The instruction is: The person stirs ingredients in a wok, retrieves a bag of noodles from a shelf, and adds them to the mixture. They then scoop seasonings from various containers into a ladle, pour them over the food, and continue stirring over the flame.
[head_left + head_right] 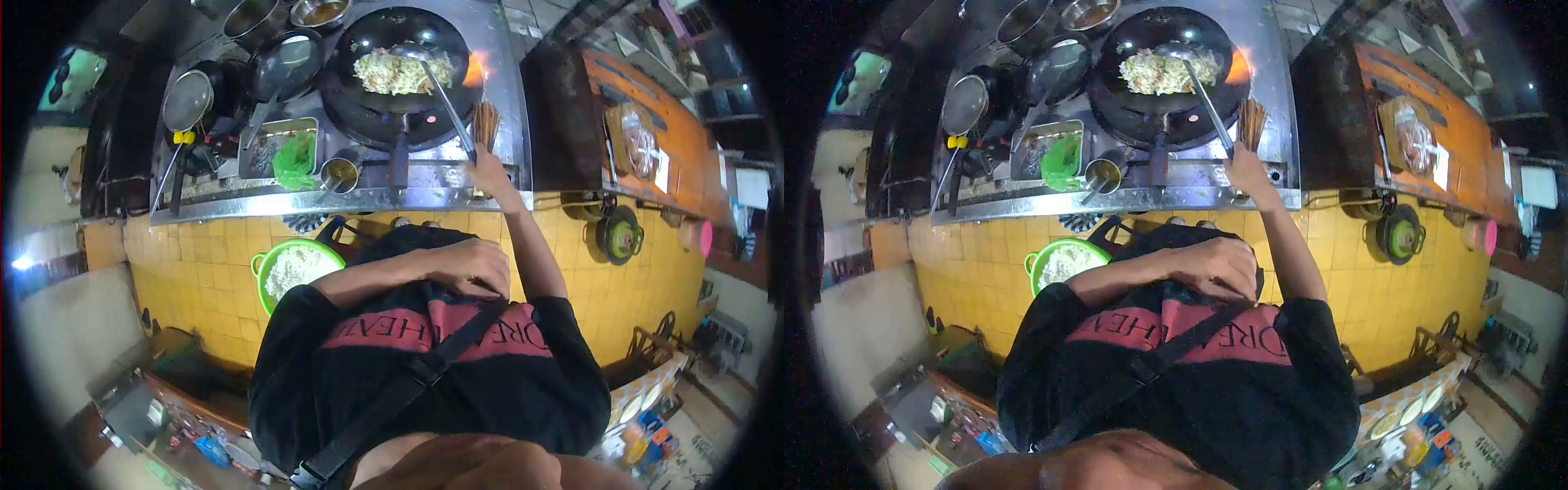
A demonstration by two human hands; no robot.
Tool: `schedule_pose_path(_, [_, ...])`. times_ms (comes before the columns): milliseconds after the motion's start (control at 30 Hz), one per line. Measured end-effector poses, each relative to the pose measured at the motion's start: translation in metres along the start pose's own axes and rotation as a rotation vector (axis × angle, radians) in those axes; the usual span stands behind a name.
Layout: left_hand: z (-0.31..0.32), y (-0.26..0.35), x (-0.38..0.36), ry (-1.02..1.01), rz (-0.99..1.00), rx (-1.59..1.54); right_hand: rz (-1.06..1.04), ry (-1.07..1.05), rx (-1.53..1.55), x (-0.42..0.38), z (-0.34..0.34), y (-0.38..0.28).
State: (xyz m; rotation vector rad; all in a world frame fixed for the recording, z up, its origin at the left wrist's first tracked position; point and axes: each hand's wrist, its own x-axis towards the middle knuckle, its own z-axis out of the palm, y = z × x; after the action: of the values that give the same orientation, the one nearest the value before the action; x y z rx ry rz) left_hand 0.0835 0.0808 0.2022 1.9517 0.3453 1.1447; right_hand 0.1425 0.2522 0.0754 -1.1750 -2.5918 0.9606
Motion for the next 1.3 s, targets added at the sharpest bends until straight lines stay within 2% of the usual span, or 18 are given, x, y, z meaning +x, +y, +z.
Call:
schedule_pose_path(67, [-0.003,0.003,0.006,0.103,-0.013,0.173,-0.017,-0.025,-0.025,0.003,0.0,0.0])
schedule_pose_path(233, [0.004,0.016,0.044,0.184,0.078,0.055,0.132,-0.12,-0.047,0.012,-0.002,0.002])
schedule_pose_path(333, [-0.006,0.014,0.038,-0.215,-0.179,-0.351,0.018,0.019,-0.054,0.016,-0.008,0.004])
schedule_pose_path(367, [-0.006,0.001,0.02,-0.211,-0.382,-0.411,0.008,0.019,-0.056,0.012,-0.019,-0.008])
schedule_pose_path(433, [0.007,-0.035,-0.011,-0.021,-0.322,-0.111,0.045,0.094,-0.002,-0.001,-0.042,-0.032])
schedule_pose_path(500, [0.02,-0.055,-0.031,-0.155,-0.463,-0.123,-0.051,0.13,-0.002,0.001,-0.038,-0.031])
schedule_pose_path(567, [0.025,-0.064,-0.034,-0.287,-0.601,-0.141,0.278,0.047,-0.133,-0.004,-0.038,-0.051])
schedule_pose_path(633, [0.023,-0.066,-0.025,-0.194,-0.69,-0.062,0.276,0.086,-0.036,0.009,-0.007,-0.028])
schedule_pose_path(700, [0.028,-0.085,-0.032,-0.155,-0.686,-0.023,0.018,0.061,0.102,0.011,-0.003,-0.029])
schedule_pose_path(733, [0.027,-0.088,-0.035,-0.14,-0.702,0.031,0.106,-0.113,0.229,0.018,-0.016,-0.024])
schedule_pose_path(833, [0.018,-0.078,-0.042,-0.07,-0.768,0.105,-0.102,0.001,-0.045,-0.001,-0.063,-0.038])
schedule_pose_path(967, [-0.015,-0.068,-0.09,0.911,-0.867,0.544,-0.063,-0.124,-0.189,-0.027,-0.104,-0.057])
schedule_pose_path(1000, [-0.029,-0.073,-0.107,1.038,-0.799,1.002,-0.012,-0.194,-0.27,-0.026,-0.098,-0.061])
schedule_pose_path(1033, [-0.042,-0.067,-0.112,1.09,-0.949,1.031,0.069,-0.198,-0.319,-0.024,-0.083,-0.069])
schedule_pose_path(1133, [-0.065,-0.125,-0.162,1.134,-1.204,0.966,0.099,-0.081,-0.301,-0.002,-0.015,-0.073])
schedule_pose_path(1200, [-0.087,-0.137,-0.171,1.22,-1.396,-0.539,-0.029,-0.071,-0.314,0.003,-0.01,-0.065])
schedule_pose_path(1233, [-0.089,-0.137,-0.174,1.202,-1.401,-0.535,-0.123,-0.074,-0.308,0.004,-0.015,-0.051])
schedule_pose_path(1300, [-0.091,-0.136,-0.177,1.117,-1.164,-0.518,-0.114,-0.073,-0.33,-0.013,-0.062,-0.058])
